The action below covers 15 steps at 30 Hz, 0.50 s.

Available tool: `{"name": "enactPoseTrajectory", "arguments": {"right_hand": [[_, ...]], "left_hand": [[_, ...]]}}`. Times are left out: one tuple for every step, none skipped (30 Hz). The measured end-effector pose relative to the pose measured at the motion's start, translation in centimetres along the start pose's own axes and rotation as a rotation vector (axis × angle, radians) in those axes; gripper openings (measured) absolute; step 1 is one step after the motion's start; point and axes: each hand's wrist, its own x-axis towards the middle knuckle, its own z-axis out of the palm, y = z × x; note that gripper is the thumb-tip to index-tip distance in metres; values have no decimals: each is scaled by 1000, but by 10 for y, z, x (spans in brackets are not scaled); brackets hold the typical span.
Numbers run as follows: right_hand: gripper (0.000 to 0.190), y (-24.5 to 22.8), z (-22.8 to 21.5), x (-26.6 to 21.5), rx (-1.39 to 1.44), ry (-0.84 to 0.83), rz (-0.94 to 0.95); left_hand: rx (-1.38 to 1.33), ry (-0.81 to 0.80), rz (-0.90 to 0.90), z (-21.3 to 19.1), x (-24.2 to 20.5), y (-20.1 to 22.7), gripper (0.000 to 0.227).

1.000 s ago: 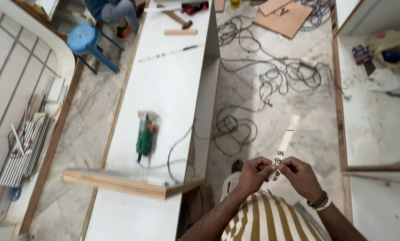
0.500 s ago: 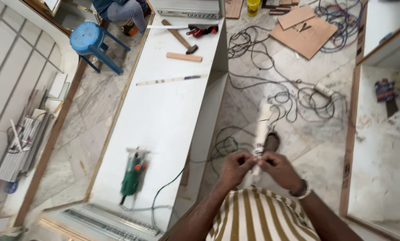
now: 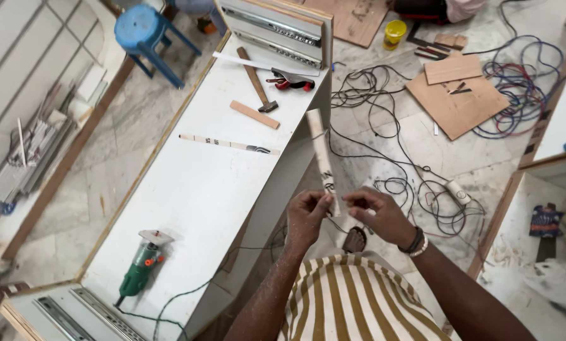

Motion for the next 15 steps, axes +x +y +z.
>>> {"name": "enactPoseTrajectory", "arguments": {"right_hand": [[27, 0, -10, 10, 90, 2, 30], [22, 3, -15, 18, 47, 40, 26], [19, 7, -19, 28, 4, 79, 21], [19, 11, -23, 38, -41, 125, 14], [18, 14, -27, 47, -43, 148, 9], [17, 19, -31, 58, -46, 177, -2], [17, 24, -37, 70, -49, 207, -12], [17, 29, -45, 82, -12, 219, 19], [18, 34, -54, 99, 26, 232, 51], [19, 38, -64, 116, 63, 245, 79], [17, 39, -75, 131, 57, 280, 120], [15, 38, -88, 147, 52, 314, 158], [13, 36, -98, 164, 47, 348, 196], [12, 33, -108, 181, 121, 373, 147], [10, 28, -118, 197, 194, 398, 98]], "left_hand": [[48, -41, 3, 6, 6, 7, 17], [96, -90, 4, 12, 10, 13, 17], [130, -91, -28, 19, 13, 17, 17], [165, -101, -55, 26, 20, 20, 17], [200, -110, -82, 32, 29, 22, 17], [201, -119, -36, 35, 42, 23, 17], [203, -127, 10, 37, 56, 22, 17], [203, -140, 50, 38, 67, 19, 17], [231, -170, 41, 39, 80, 15, 16], [260, -201, 34, 40, 96, 11, 16], [289, -232, 28, 41, 110, 8, 15], [287, -248, 30, 40, 124, 6, 15], [285, -265, 31, 40, 139, 5, 16], [282, -280, 35, 39, 155, 4, 16], [286, -290, 25, 38, 168, 5, 15]]}}
